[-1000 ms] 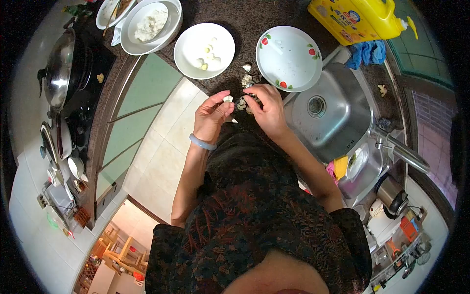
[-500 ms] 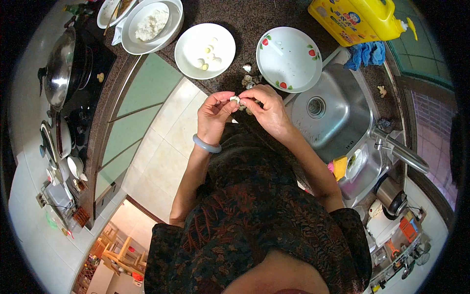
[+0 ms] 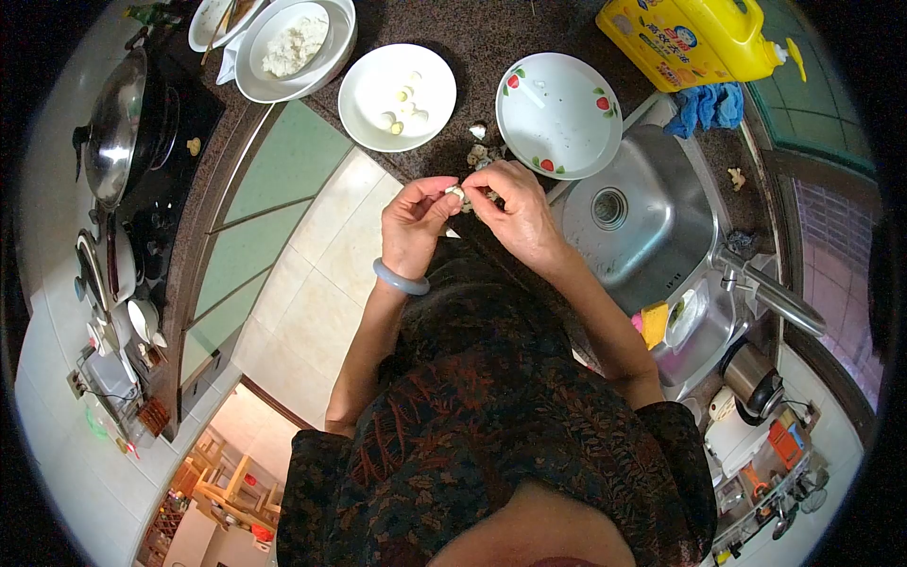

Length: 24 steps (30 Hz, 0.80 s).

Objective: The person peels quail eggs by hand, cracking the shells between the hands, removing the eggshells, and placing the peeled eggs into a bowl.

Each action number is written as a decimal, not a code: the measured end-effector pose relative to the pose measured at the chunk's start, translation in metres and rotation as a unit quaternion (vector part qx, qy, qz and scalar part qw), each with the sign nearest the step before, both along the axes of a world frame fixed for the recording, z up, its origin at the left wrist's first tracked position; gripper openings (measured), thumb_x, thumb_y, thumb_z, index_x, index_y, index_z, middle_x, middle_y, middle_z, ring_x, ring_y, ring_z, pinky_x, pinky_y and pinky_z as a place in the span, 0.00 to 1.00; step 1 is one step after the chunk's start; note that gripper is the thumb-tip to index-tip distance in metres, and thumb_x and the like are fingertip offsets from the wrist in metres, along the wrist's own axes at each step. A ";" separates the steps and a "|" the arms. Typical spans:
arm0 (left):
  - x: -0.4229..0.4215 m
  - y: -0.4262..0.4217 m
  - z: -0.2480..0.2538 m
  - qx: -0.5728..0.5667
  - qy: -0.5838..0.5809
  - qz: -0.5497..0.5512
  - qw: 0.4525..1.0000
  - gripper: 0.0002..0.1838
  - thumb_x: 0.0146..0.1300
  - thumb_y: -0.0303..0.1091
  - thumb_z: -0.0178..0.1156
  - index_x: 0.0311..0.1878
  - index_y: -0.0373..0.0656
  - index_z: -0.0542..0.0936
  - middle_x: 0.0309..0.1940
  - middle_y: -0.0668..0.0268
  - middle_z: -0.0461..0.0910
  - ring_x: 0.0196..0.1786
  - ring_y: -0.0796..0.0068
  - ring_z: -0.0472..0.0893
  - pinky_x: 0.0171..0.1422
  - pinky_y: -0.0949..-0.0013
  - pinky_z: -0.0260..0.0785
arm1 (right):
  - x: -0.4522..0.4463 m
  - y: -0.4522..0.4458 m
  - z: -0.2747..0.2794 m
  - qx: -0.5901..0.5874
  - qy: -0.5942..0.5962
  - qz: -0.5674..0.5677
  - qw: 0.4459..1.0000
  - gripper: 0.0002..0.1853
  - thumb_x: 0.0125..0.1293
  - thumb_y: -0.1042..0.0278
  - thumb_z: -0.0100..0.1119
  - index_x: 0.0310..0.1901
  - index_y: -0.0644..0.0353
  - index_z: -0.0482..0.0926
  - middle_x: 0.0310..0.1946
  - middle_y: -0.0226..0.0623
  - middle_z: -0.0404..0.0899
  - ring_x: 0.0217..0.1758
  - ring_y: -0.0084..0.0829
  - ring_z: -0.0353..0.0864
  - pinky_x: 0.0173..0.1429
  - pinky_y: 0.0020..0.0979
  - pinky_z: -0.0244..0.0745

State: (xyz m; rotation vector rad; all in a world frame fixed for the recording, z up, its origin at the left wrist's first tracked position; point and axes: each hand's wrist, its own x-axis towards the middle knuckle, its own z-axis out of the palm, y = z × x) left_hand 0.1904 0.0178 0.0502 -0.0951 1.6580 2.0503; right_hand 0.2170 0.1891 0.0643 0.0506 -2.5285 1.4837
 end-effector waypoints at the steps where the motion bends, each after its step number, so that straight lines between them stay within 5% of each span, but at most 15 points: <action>1: 0.000 0.000 0.000 0.003 0.001 -0.007 1.000 0.12 0.66 0.22 0.65 0.52 0.34 0.81 0.42 0.63 0.85 0.43 0.76 0.83 0.51 0.72 0.78 | 0.000 0.000 -0.001 0.000 0.000 0.000 1.000 0.06 0.58 0.77 0.67 0.36 0.61 0.82 0.32 0.40 0.82 0.37 0.43 0.81 0.43 0.42 0.73; 19: 0.000 0.001 -0.001 -0.039 0.037 -0.024 0.998 0.13 0.65 0.20 0.65 0.53 0.34 0.82 0.42 0.65 0.85 0.41 0.79 0.82 0.49 0.75 0.77 | -0.001 0.007 -0.002 0.100 0.048 0.028 0.993 0.04 0.60 0.72 0.67 0.36 0.58 0.81 0.32 0.38 0.81 0.38 0.43 0.79 0.45 0.43 0.71; 24: -0.002 -0.003 0.003 -0.034 0.009 -0.039 0.999 0.13 0.67 0.23 0.64 0.54 0.36 0.82 0.42 0.66 0.85 0.42 0.79 0.82 0.49 0.74 0.77 | 0.004 0.002 -0.013 -0.035 -0.021 0.018 0.999 0.08 0.61 0.77 0.65 0.42 0.61 0.79 0.34 0.41 0.81 0.36 0.41 0.80 0.43 0.39 0.74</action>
